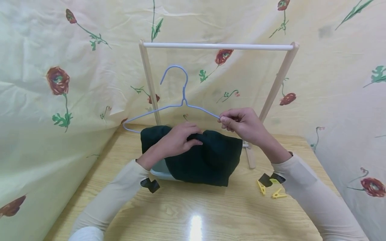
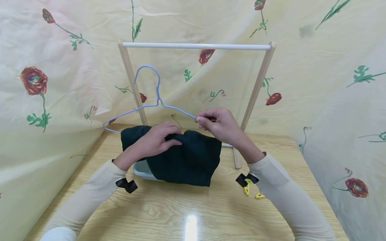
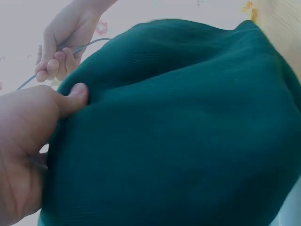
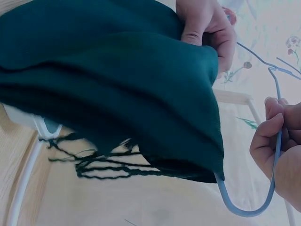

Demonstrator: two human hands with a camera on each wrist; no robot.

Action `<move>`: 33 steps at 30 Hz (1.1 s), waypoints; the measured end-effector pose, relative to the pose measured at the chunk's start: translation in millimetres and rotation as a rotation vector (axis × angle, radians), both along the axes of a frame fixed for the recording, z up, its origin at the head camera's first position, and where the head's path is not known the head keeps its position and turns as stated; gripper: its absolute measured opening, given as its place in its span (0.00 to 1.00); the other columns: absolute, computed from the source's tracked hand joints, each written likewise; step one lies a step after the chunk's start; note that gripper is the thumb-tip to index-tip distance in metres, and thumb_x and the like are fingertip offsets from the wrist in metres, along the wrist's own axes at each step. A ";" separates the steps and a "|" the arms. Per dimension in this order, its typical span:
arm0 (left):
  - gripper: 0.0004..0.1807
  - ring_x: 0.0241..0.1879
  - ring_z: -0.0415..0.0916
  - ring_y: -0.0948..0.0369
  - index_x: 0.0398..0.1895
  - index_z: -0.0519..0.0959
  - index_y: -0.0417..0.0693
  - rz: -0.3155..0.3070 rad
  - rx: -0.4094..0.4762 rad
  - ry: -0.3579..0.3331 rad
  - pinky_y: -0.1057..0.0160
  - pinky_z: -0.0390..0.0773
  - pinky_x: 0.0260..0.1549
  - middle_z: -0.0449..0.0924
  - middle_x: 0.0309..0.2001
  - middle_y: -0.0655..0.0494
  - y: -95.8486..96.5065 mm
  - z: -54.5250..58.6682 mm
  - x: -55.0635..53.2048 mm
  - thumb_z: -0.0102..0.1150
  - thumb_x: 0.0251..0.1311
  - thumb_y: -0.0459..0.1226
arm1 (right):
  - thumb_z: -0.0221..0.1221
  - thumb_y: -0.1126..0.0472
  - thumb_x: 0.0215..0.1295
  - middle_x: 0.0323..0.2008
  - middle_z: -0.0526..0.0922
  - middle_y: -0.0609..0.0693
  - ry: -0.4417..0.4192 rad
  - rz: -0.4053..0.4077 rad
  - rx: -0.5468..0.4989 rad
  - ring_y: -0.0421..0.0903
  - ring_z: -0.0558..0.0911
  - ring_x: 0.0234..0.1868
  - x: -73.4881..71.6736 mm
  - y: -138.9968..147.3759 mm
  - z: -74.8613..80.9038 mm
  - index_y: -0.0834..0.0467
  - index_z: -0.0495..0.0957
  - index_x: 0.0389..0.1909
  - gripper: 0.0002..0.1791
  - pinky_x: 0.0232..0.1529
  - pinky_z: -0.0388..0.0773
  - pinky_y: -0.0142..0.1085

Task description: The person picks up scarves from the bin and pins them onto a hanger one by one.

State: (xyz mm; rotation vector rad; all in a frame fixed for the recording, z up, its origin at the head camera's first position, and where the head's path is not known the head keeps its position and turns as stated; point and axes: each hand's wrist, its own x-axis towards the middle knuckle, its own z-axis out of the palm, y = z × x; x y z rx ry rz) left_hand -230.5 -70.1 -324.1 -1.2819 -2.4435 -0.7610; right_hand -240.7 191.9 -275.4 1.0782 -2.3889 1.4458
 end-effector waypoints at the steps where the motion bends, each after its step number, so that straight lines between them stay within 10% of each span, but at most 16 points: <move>1: 0.08 0.40 0.76 0.59 0.44 0.83 0.43 0.003 0.039 -0.007 0.61 0.78 0.44 0.82 0.40 0.54 0.0 -0.3 0.5 0.68 0.66 0.35 | 0.59 0.75 0.70 0.27 0.83 0.59 0.001 0.003 0.001 0.46 0.78 0.25 0.0 0.1 -0.3 0.72 0.84 0.39 0.06 0.29 0.80 0.28; 19: 0.08 0.44 0.75 0.55 0.52 0.79 0.44 0.337 0.289 -0.124 0.55 0.77 0.45 0.79 0.44 0.51 2.4 12.6 0.7 0.57 0.74 0.36 | 0.59 0.73 0.71 0.28 0.84 0.56 -0.029 0.025 0.019 0.43 0.80 0.27 3.8 -2.1 -2.3 0.70 0.86 0.41 0.07 0.32 0.81 0.28; 33: 0.09 0.38 0.71 0.49 0.48 0.73 0.35 0.574 0.230 0.026 0.56 0.75 0.36 0.73 0.39 0.42 7.0 21.0 -5.1 0.54 0.75 0.35 | 0.58 0.72 0.72 0.31 0.85 0.59 -0.058 0.038 0.044 0.44 0.80 0.29 6.3 -2.5 -1.5 0.70 0.85 0.44 0.08 0.35 0.81 0.27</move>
